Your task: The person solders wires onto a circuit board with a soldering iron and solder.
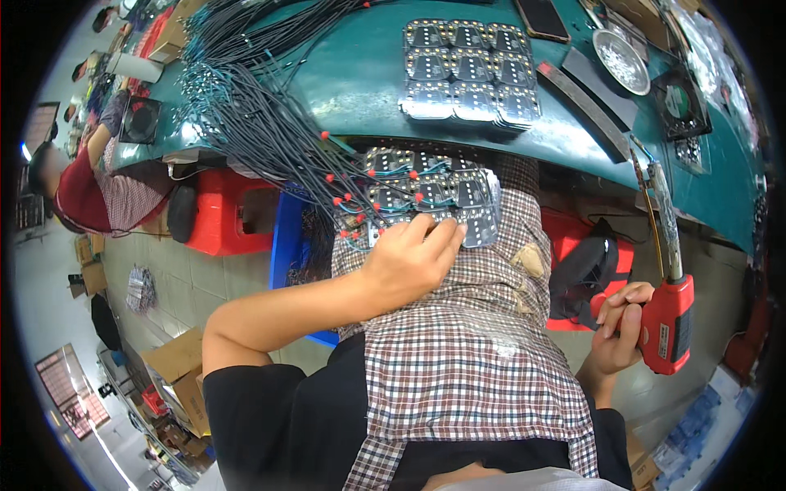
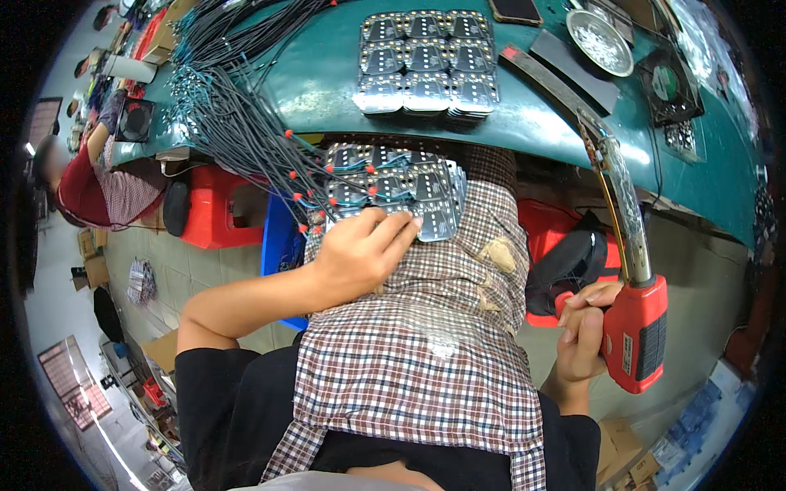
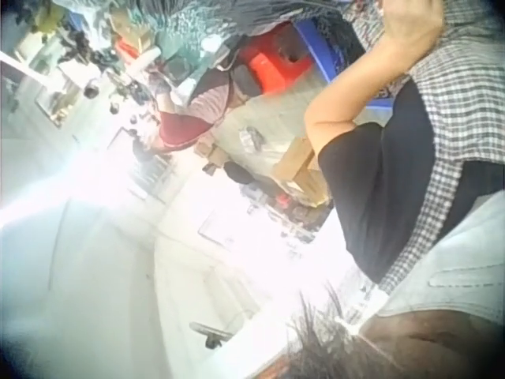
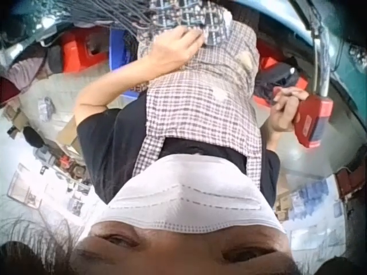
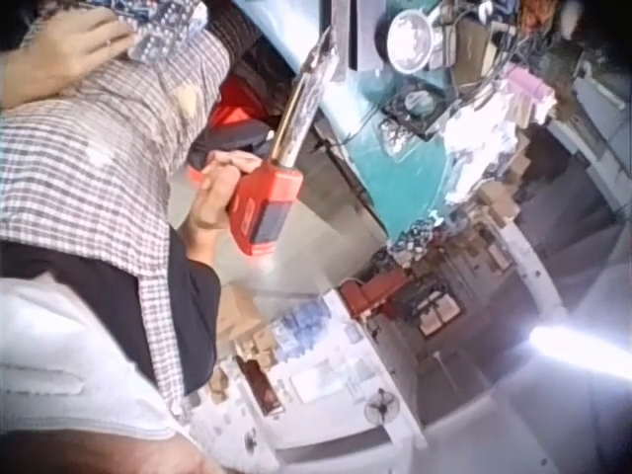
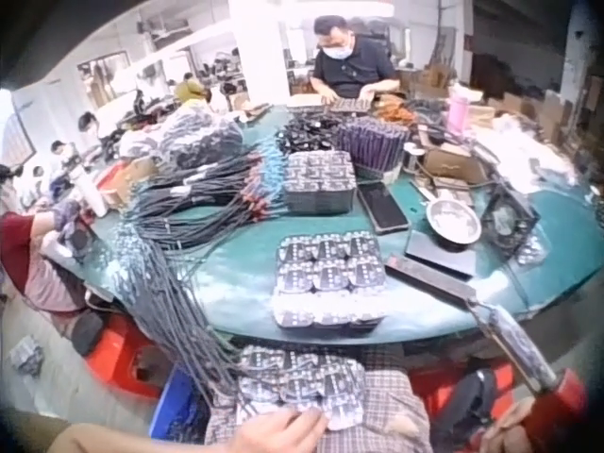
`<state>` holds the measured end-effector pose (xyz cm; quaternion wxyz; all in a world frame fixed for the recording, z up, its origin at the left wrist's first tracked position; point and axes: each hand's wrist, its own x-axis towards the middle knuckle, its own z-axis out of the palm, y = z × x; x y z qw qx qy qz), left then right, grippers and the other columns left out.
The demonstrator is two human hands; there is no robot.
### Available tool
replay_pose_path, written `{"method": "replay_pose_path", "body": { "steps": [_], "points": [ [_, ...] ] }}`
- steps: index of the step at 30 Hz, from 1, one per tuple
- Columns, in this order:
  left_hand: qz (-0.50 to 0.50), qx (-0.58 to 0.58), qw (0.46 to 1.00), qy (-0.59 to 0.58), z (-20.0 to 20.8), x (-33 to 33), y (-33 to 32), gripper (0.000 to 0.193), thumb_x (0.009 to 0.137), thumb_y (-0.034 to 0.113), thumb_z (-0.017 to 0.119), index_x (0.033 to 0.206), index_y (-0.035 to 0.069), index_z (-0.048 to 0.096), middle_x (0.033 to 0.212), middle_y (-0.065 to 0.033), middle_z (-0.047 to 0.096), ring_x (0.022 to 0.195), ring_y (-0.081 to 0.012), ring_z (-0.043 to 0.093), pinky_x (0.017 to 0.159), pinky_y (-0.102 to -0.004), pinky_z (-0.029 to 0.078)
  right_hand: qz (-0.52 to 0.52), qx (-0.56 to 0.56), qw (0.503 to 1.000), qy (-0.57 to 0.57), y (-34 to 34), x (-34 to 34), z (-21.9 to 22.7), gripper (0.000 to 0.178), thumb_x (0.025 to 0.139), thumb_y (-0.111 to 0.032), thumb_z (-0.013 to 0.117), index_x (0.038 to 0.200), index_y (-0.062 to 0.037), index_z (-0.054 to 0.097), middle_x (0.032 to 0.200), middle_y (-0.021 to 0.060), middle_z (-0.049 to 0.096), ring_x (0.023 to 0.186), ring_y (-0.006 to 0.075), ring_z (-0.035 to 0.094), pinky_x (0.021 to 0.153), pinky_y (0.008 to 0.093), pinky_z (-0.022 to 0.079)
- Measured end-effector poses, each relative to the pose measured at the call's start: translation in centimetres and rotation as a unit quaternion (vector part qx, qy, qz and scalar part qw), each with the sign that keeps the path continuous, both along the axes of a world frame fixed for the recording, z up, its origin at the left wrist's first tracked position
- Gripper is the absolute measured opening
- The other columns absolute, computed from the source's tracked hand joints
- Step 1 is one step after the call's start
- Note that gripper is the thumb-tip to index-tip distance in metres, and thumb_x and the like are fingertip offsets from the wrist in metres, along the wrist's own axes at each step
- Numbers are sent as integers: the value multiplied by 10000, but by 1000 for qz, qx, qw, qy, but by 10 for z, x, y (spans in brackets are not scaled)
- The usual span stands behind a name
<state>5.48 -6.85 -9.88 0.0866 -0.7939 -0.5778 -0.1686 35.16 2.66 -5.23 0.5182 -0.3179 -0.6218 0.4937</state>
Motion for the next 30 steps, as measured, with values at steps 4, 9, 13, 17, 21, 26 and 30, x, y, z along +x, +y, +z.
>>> {"method": "replay_pose_path", "body": {
  "steps": [4,9,13,17,21,26,30],
  "points": [
    [43,-67,990,-120,-1,-6,1,305,770,97,720,1073,58,725,1029,-67,719,806,-227,678,657,-314,568,0,-11,1000,-3,0,0,1,150,1001,-88,505,1072,43,524,887,150,551,481,65,367,494,236,388],
    [184,41,980,-71,36,-91,22,314,737,-58,661,1008,84,731,977,-81,693,888,-281,666,763,-384,560,-7,-18,1000,-22,1,-2,7,167,1004,-110,515,1069,43,525,842,134,546,481,65,370,493,235,385],
    [171,-17,984,-50,34,-138,18,212,764,-4,732,963,67,719,992,-63,681,931,-287,646,847,-415,520,12,-14,999,-36,3,-2,6,166,1009,-115,513,1067,40,523,846,135,546,478,63,366,493,234,384],
    [144,-59,983,-98,28,-146,21,153,802,41,756,929,46,671,930,-77,676,896,-301,650,839,-420,503,21,-28,999,-39,3,-9,14,167,1013,-122,516,1053,40,517,837,132,541,475,65,357,493,239,389],
    [189,-41,939,-286,41,-115,31,135,843,71,765,883,39,641,862,-107,668,810,-302,671,714,-400,524,2,-51,997,-51,3,-16,20,172,994,-127,535,1034,38,509,781,122,525,476,77,363,491,242,393],
    [115,30,936,-330,55,-67,49,112,869,75,759,911,16,673,830,-97,646,640,-250,642,569,-346,506,44,-144,983,-110,-9,-33,28,167,903,-89,547,1034,10,518,792,106,518,613,133,484,524,251,426],
    [191,-43,895,-400,51,-58,50,77,883,91,758,898,49,696,844,-66,642,623,-198,626,573,-329,508,102,-72,945,-302,-4,-29,31,100,841,-60,725,930,-18,704,813,116,725,698,250,702,671,367,559]
  ]
}}
